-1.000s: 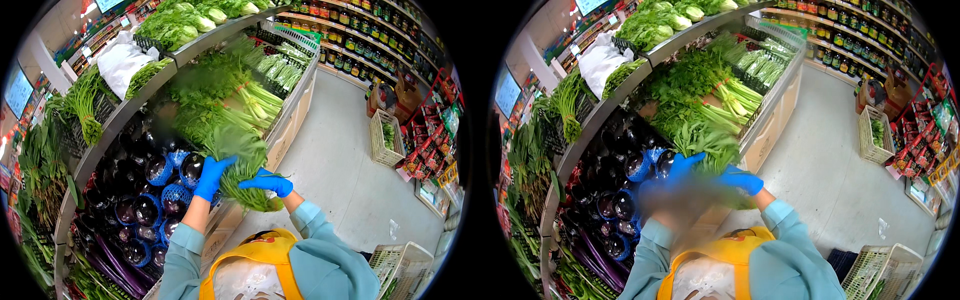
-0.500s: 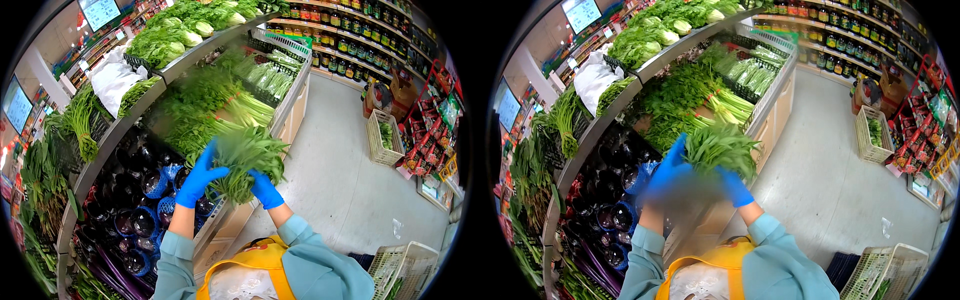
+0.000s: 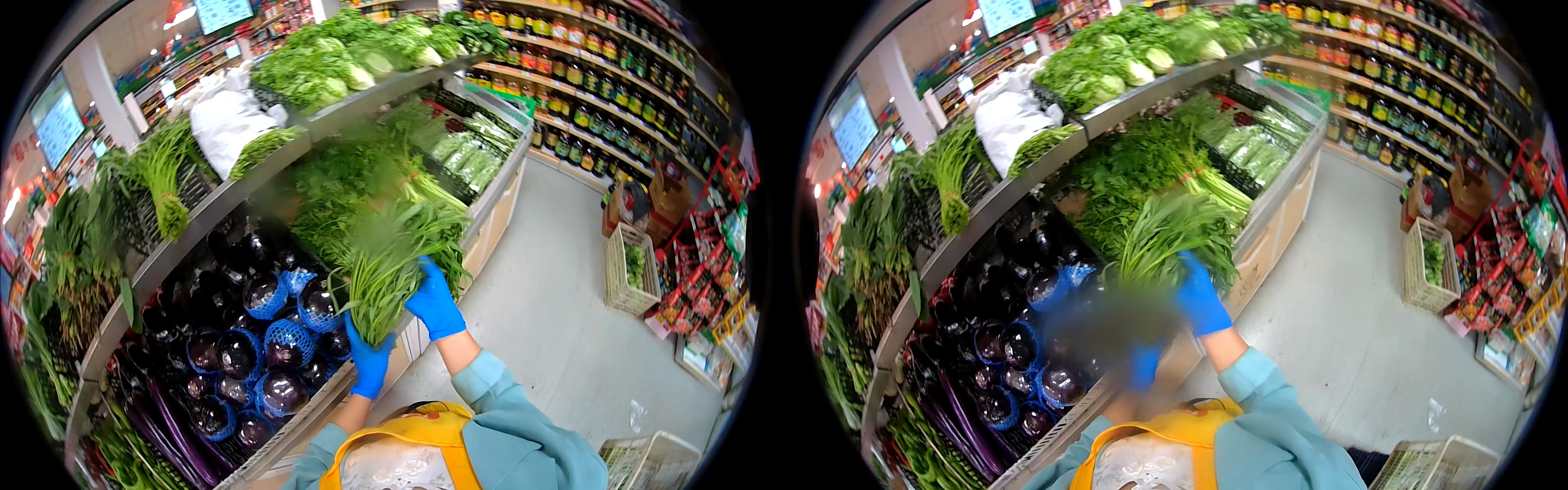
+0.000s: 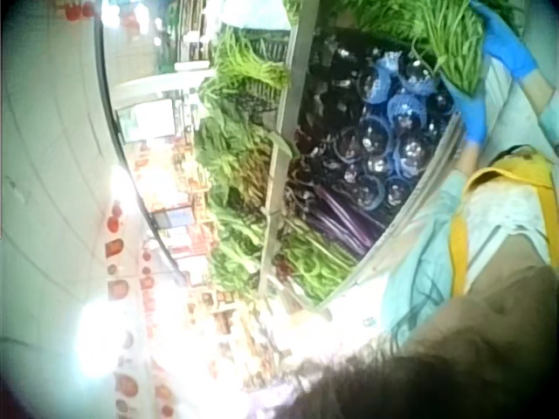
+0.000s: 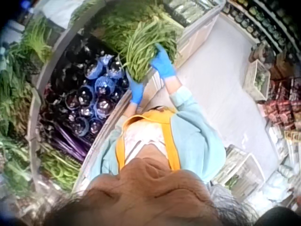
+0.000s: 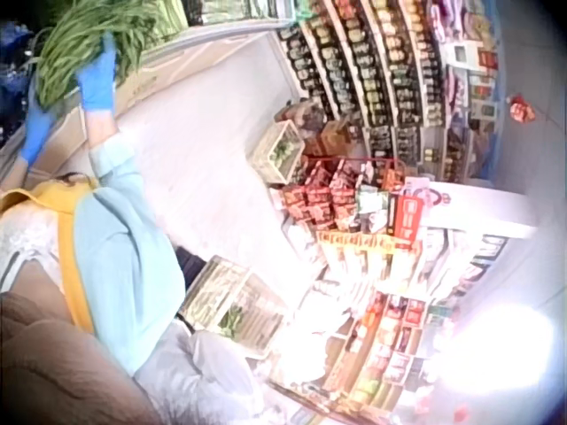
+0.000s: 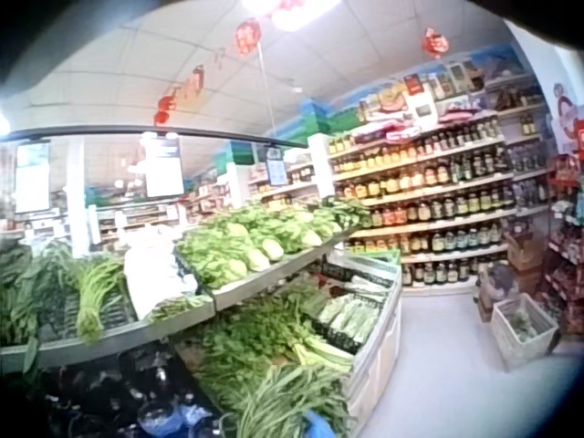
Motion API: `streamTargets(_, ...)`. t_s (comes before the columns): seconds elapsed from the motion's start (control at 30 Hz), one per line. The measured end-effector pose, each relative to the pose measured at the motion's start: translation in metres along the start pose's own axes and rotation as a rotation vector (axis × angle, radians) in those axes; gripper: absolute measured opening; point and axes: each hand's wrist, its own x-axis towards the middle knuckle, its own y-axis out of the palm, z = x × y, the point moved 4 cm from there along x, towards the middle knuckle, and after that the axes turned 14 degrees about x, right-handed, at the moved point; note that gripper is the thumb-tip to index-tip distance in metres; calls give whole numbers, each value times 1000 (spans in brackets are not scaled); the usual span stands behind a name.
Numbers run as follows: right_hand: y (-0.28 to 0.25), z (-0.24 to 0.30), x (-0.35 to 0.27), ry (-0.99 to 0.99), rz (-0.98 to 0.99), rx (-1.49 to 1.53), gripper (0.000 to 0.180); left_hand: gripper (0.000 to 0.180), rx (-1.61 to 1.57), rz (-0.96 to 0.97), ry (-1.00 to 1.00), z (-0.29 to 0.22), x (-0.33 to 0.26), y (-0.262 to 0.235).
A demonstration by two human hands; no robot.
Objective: The person trims the ends of a bunch of green leafy vegetables using a knife on a white cutting board. They then carry the bunch to a refrigerated display shelf and arrange it among other vegetables.
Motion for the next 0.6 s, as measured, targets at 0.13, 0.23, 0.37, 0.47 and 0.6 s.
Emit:
streamTargets(0.13,83,-45,17,314,106,-280,44,69,-386,-201,-138,35,4,-23)
streamTargets(0.23,104,-82,21,309,463,-1096,56,48,-741,-269,-351,68,-8,-28)
streamTargets(0.37,58,-102,0,205,648,-1351,64,41,-1231,-29,-465,60,-15,-32)
streamTargets(0.47,19,-100,-26,611,316,-1010,63,48,-1209,33,-535,40,-24,-52)
streamTargets(0.6,11,-103,-57,638,77,-987,64,53,-967,-16,-494,43,-27,-60)
